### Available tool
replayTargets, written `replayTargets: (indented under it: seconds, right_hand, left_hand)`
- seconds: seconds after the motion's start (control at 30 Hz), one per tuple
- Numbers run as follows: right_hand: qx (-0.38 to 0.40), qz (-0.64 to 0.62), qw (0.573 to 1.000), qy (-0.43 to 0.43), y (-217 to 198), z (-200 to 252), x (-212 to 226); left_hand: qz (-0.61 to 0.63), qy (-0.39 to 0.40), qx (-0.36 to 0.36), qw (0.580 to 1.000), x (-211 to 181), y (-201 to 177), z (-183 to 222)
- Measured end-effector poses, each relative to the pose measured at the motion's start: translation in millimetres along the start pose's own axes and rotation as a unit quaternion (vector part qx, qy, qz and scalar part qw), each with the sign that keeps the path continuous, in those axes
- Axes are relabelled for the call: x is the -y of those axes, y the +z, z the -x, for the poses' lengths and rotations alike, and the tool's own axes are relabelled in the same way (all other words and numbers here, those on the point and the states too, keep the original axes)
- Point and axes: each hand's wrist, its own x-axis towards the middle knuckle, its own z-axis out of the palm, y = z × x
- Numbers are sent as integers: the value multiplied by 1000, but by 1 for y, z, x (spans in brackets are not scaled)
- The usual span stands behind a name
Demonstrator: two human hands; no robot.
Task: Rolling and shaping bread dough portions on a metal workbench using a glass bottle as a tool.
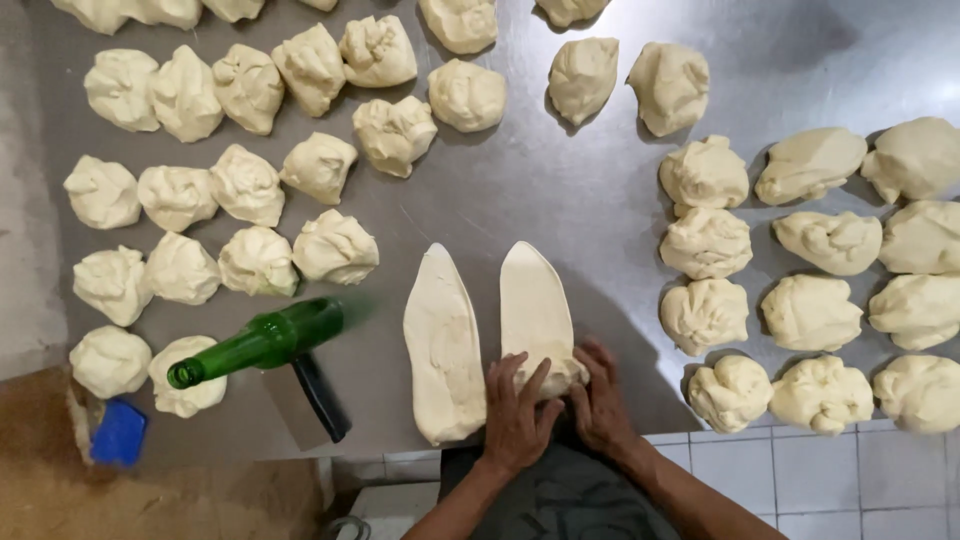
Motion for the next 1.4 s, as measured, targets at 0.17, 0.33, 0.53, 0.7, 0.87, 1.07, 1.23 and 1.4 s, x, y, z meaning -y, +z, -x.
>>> replayTargets:
  seconds: [0.17, 0.33, 0.53, 0.7, 0.87, 1.07, 1.23, 1.4]
  right_hand:
    - [38, 208, 969, -129, 14, -11, 21]
    - [-39, 159, 984, -65, 31, -63, 14]
    - [-113, -15, 992, 45, 19, -96, 27]
    - [-43, 130, 988, -74, 22, -69, 36]
    - [-79, 151, 983, -67, 38, -109, 17]
    - [-104, -131, 976, 137, 33, -168, 5]
    - [-87, 98, 988, -81, 29, -130, 21]
    - [-100, 155, 976, -115, 43, -162, 20]
  left_hand:
    - [-24, -31, 38, 999, -3, 8, -1]
    - [-54, -26, -54, 997, 17, 14, -76]
    - [88, -131, -63, 985, 33, 2, -95]
    - [67, -115, -103, 986, -1, 10, -55]
    - [-35, -90, -131, 987, 12, 17, -108]
    - [152, -167, -108, 968, 42, 4, -150]
    - [30, -79, -203, 975, 1, -5, -127]
    - [-87, -28, -188, 978, 25, 6, -153]
